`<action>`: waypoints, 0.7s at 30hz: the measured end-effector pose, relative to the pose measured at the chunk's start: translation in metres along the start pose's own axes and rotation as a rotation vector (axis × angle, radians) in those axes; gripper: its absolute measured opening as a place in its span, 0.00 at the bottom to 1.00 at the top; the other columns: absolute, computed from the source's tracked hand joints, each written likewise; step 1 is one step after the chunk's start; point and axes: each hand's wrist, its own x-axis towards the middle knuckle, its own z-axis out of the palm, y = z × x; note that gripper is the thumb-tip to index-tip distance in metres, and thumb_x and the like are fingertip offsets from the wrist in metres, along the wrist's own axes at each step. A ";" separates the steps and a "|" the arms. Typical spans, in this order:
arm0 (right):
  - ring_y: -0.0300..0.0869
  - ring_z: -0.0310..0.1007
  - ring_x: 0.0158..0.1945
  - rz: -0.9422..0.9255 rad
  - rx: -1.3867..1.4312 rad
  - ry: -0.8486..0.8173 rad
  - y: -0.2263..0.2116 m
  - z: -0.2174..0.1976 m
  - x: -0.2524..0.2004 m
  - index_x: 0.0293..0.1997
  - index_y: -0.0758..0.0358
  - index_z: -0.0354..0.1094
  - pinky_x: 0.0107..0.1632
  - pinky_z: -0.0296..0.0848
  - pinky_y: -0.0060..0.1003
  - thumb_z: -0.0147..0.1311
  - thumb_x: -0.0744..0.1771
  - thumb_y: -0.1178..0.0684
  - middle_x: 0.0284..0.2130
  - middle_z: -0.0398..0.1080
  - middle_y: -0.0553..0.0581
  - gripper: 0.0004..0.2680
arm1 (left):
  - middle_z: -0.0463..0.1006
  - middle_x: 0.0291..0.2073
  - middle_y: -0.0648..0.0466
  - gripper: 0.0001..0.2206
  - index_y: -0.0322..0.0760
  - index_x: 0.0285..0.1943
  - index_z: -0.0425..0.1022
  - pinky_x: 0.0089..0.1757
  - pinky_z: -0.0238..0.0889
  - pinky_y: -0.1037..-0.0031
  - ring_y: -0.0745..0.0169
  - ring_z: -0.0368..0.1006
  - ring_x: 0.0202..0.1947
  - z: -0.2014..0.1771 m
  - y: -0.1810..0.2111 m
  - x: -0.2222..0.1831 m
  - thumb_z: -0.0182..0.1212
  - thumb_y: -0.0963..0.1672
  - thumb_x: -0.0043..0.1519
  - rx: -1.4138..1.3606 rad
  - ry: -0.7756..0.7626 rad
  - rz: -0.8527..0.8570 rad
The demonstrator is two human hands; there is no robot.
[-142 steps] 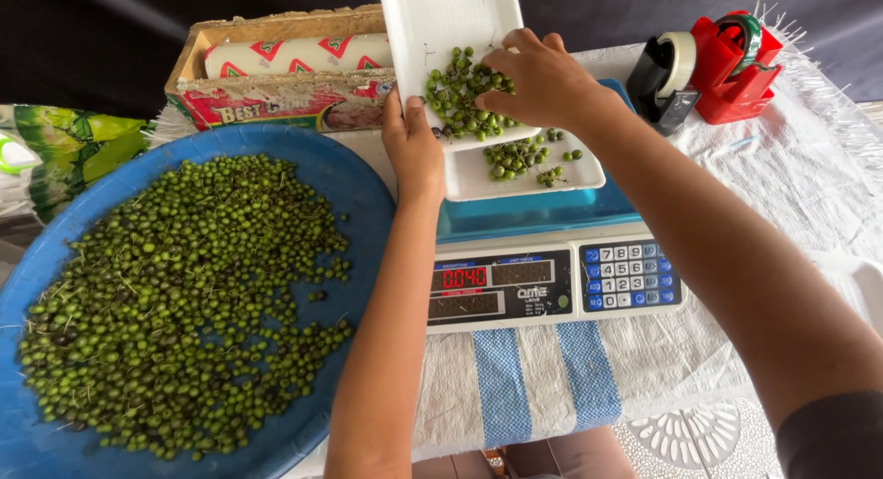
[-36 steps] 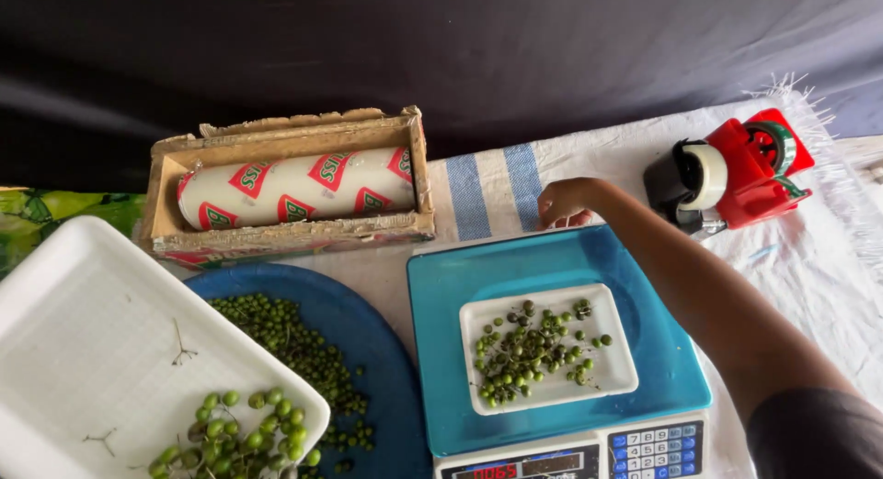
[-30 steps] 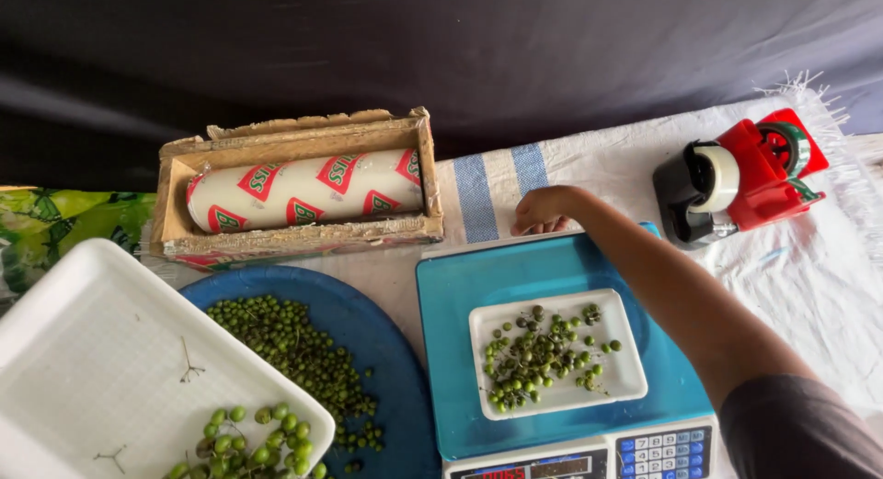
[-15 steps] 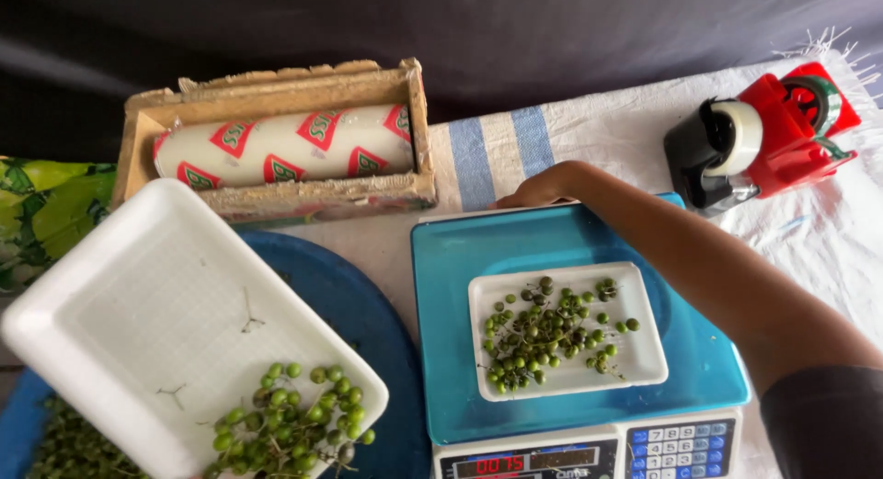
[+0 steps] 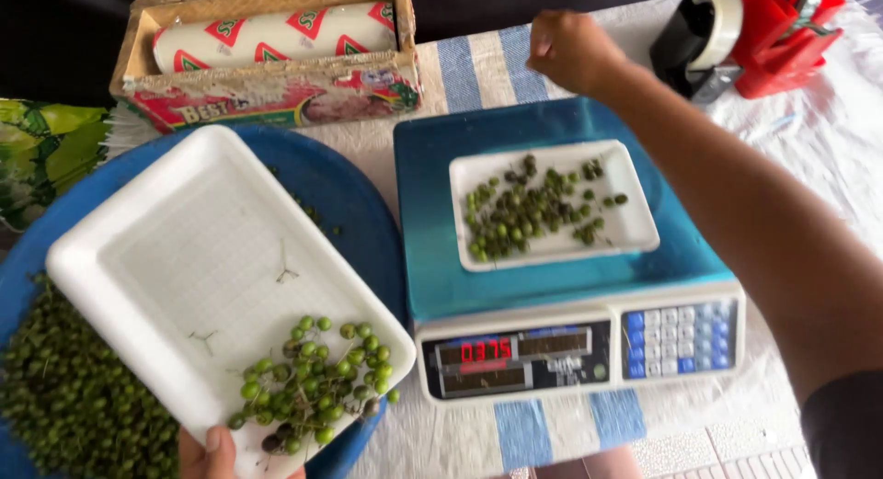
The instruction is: Weighing small green fruits by transferring them from a large bowl to a tray on a digital scale.
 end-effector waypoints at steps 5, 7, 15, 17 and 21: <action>0.46 0.78 0.38 -0.204 0.156 0.058 -0.104 -0.112 -0.082 0.42 0.64 0.79 0.41 0.73 0.43 0.58 0.69 0.62 0.36 0.79 0.58 0.03 | 0.64 0.74 0.41 0.32 0.39 0.78 0.55 0.62 0.60 0.54 0.43 0.63 0.71 0.010 0.144 0.172 0.44 0.46 0.59 -0.761 -0.032 -1.484; 0.49 0.76 0.56 -0.192 0.188 -0.228 -0.163 -0.146 -0.112 0.56 0.60 0.73 0.56 0.74 0.51 0.49 0.72 0.56 0.52 0.76 0.59 0.09 | 0.67 0.69 0.36 0.29 0.35 0.76 0.58 0.60 0.62 0.52 0.42 0.65 0.67 0.005 0.138 0.152 0.44 0.43 0.62 -0.878 0.018 -1.549; 0.47 0.74 0.53 0.048 0.020 -0.476 -0.214 -0.164 -0.150 0.54 0.50 0.76 0.55 0.69 0.46 0.47 0.71 0.52 0.55 0.73 0.51 0.10 | 0.73 0.62 0.41 0.23 0.34 0.71 0.65 0.56 0.67 0.55 0.48 0.70 0.61 -0.005 0.172 0.160 0.48 0.41 0.64 -1.054 0.062 -1.603; 0.48 0.75 0.51 0.145 -0.020 -0.488 -0.217 -0.172 -0.154 0.55 0.46 0.76 0.52 0.70 0.46 0.46 0.72 0.51 0.56 0.73 0.50 0.10 | 0.73 0.63 0.40 0.24 0.34 0.72 0.65 0.56 0.67 0.54 0.47 0.70 0.62 -0.004 0.176 0.165 0.48 0.41 0.64 -1.073 0.048 -1.589; 0.51 0.78 0.48 0.150 -0.035 -0.483 -0.221 -0.173 -0.161 0.60 0.45 0.73 0.50 0.72 0.47 0.45 0.72 0.52 0.56 0.73 0.56 0.12 | 0.73 0.65 0.40 0.24 0.35 0.72 0.65 0.58 0.66 0.53 0.46 0.70 0.62 0.010 0.171 0.169 0.47 0.40 0.64 -1.110 0.048 -1.580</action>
